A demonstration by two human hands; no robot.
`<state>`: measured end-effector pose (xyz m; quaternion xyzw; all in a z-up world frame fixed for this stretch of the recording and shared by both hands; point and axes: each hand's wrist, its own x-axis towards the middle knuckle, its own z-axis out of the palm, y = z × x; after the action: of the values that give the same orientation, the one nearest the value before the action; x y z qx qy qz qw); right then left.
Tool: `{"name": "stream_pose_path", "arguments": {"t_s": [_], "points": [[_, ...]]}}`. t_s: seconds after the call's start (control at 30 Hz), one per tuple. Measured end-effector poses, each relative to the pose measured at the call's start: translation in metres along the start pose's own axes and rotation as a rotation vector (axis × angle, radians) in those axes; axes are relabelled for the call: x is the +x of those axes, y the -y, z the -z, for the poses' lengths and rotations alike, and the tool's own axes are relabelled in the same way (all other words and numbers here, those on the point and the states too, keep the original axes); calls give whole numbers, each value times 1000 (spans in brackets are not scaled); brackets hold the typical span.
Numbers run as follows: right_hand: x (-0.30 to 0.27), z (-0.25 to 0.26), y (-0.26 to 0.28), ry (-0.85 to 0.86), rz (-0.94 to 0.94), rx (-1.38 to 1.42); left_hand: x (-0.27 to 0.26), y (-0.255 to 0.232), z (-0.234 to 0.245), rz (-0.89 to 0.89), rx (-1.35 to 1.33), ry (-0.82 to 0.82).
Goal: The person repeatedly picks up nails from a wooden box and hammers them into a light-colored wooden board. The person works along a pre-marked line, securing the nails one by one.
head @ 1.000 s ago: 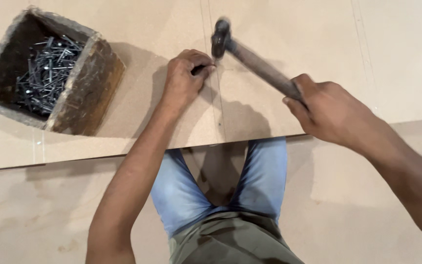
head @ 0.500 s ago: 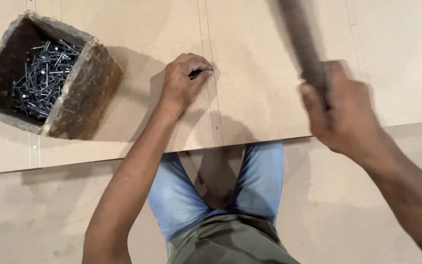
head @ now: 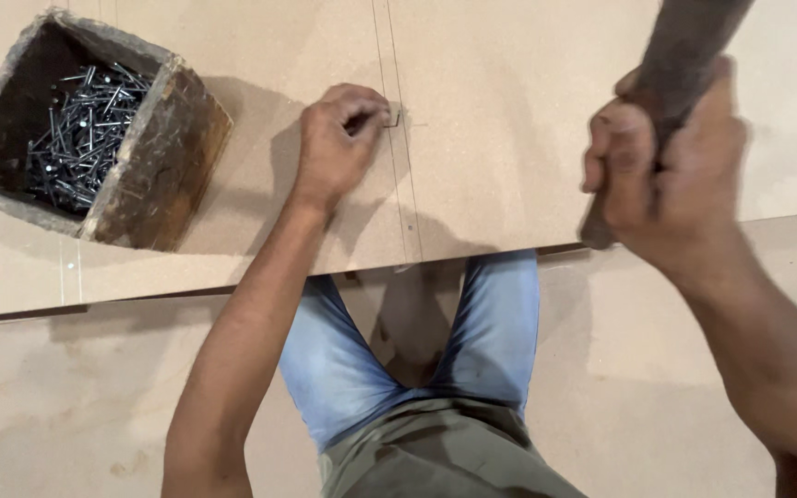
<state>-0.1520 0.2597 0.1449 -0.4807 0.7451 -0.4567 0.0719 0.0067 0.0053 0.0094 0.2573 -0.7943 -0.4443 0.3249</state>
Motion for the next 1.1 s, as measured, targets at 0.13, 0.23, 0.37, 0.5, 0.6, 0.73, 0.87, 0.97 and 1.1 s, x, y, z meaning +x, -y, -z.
{"name": "stream_pose_path", "arguments": {"t_s": [0.13,0.23,0.37,0.5,0.6,0.73,0.87,0.97,1.1], "points": [[1,-31,5,500,-139,-551,-19,-11,13,124,29,-49],[6,-24,14,497,-156,-563,-45,-19,29,-89,189,-37],[-10,-3,17,130,-87,-261,-79,-10,34,-241,264,-30],[-9,-33,5,403,-220,-523,-82,-4,31,-251,410,-22],[-7,-36,-2,582,-172,-670,-77,-3,29,-239,405,5],[-17,-10,3,221,-95,-377,-82,-3,26,-259,423,-7],[-18,-23,6,199,-35,-298,-83,-2,29,-273,466,-22],[-18,-42,-4,487,-91,-532,-82,-2,30,-271,446,-15],[-22,-24,-6,335,-86,-520,-84,-2,28,-268,445,-3]]}}
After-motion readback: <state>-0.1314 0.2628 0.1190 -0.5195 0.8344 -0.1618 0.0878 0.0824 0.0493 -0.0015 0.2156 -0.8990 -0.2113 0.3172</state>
